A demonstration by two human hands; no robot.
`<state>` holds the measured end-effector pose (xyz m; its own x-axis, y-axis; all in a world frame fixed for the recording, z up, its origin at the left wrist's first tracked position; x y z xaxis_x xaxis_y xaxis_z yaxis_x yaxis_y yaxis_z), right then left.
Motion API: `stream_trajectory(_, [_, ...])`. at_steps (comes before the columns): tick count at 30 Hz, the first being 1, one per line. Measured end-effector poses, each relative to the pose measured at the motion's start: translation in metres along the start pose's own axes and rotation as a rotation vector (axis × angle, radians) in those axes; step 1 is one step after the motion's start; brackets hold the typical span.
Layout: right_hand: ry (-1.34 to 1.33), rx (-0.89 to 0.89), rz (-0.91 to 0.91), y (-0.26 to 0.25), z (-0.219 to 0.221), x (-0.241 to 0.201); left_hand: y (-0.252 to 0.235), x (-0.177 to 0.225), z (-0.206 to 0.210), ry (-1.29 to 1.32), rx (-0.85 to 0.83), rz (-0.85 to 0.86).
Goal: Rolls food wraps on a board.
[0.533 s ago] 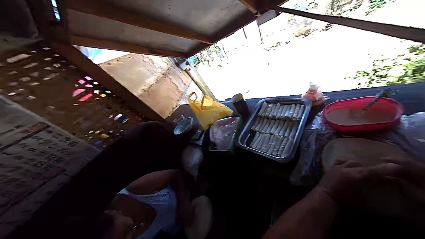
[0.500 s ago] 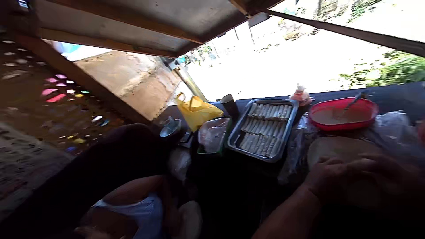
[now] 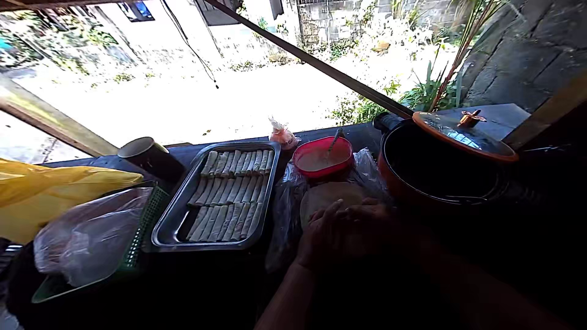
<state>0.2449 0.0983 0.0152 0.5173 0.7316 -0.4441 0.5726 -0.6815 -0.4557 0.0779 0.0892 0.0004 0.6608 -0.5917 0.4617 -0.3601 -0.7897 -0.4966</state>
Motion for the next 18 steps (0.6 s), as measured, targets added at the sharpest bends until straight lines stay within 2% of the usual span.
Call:
stream_trajectory(9, [-0.071,-0.008,0.16,0.005,-0.014,0.002,-0.002,0.002,0.003,-0.003,-0.064,0.046])
stream_trajectory(13, [0.011,-0.063,0.222,0.016,-0.022,0.008,-0.004,0.001,0.006,-0.069,-0.127,0.038])
stream_trajectory(18, [0.032,0.0,0.256,0.021,-0.024,0.018,-0.007,0.002,0.009,-0.089,-0.159,0.022])
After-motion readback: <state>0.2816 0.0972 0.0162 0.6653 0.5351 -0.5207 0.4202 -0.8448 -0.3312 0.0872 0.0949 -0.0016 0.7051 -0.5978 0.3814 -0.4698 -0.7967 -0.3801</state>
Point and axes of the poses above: each hand's wrist, its own y-axis away from the middle knuckle, its own z-axis out of the palm, x = y × z, the point moved 7 cm from there along -y, towards the middle knuckle, and after that the axes turned 6 degrees about -y, right-handed, at the moved point
